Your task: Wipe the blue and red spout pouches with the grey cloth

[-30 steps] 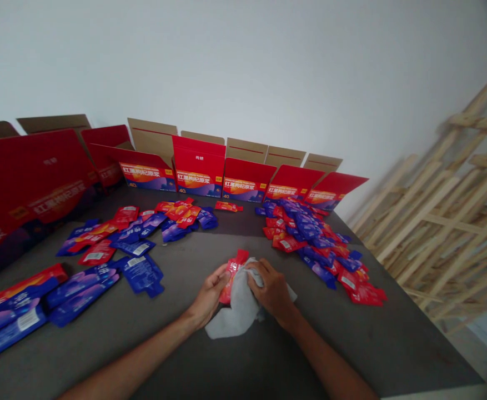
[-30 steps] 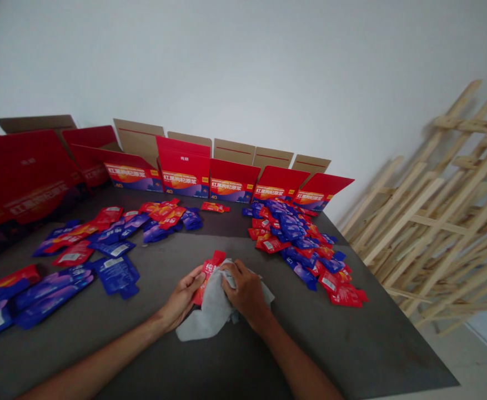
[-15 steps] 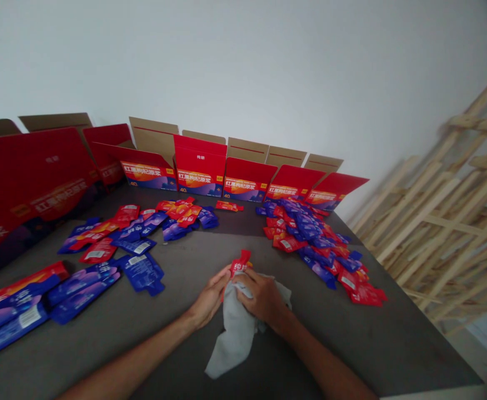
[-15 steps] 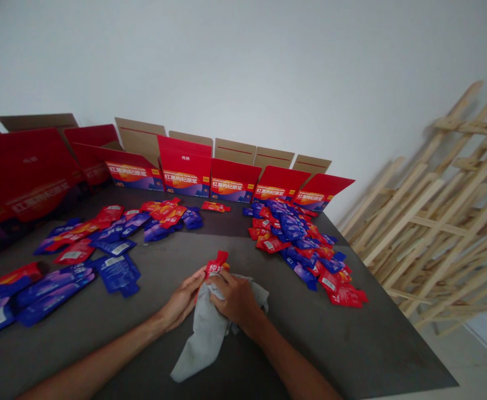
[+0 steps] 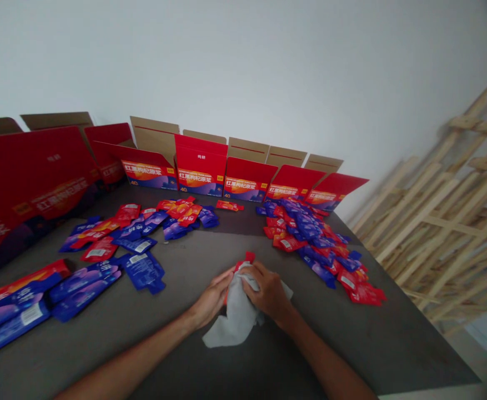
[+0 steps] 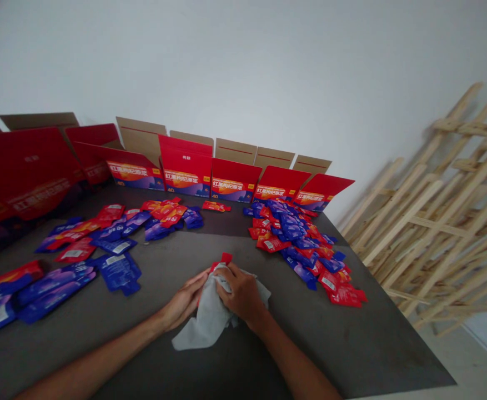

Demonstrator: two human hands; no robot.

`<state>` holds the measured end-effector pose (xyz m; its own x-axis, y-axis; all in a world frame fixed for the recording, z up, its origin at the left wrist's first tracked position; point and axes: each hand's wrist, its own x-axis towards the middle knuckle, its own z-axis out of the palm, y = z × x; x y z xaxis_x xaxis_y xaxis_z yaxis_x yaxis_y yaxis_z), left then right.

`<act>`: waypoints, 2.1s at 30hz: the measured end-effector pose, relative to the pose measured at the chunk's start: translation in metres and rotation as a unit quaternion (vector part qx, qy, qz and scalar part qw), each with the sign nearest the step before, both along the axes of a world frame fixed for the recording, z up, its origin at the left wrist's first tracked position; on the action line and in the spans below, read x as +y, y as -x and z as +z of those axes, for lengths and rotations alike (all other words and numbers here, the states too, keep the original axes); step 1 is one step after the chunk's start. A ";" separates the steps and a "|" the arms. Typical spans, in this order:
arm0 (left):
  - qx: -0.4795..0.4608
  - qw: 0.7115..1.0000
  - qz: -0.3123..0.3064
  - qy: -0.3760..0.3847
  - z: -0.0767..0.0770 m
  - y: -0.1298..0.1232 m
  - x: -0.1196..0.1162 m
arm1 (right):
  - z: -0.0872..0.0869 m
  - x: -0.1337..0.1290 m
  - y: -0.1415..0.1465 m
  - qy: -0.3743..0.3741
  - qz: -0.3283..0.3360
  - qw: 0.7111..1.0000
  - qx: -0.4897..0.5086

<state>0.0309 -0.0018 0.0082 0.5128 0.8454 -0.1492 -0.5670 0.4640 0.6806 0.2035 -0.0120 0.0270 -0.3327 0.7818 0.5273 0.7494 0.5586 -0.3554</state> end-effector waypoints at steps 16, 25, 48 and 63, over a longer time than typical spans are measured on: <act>0.057 0.998 0.011 -0.021 -0.001 -0.002 0.001 | 0.005 0.007 -0.012 -0.027 -0.066 0.994 0.078; 0.064 0.992 0.102 0.026 0.000 -0.004 0.001 | -0.003 0.004 -0.021 -0.092 0.078 0.986 0.114; -0.043 0.995 -0.069 0.060 0.007 -0.005 -0.022 | -0.006 -0.002 0.008 -0.028 0.023 0.995 0.092; -0.003 0.991 -0.083 0.103 0.009 -0.002 -0.015 | -0.005 -0.007 0.010 -0.020 0.048 0.998 0.039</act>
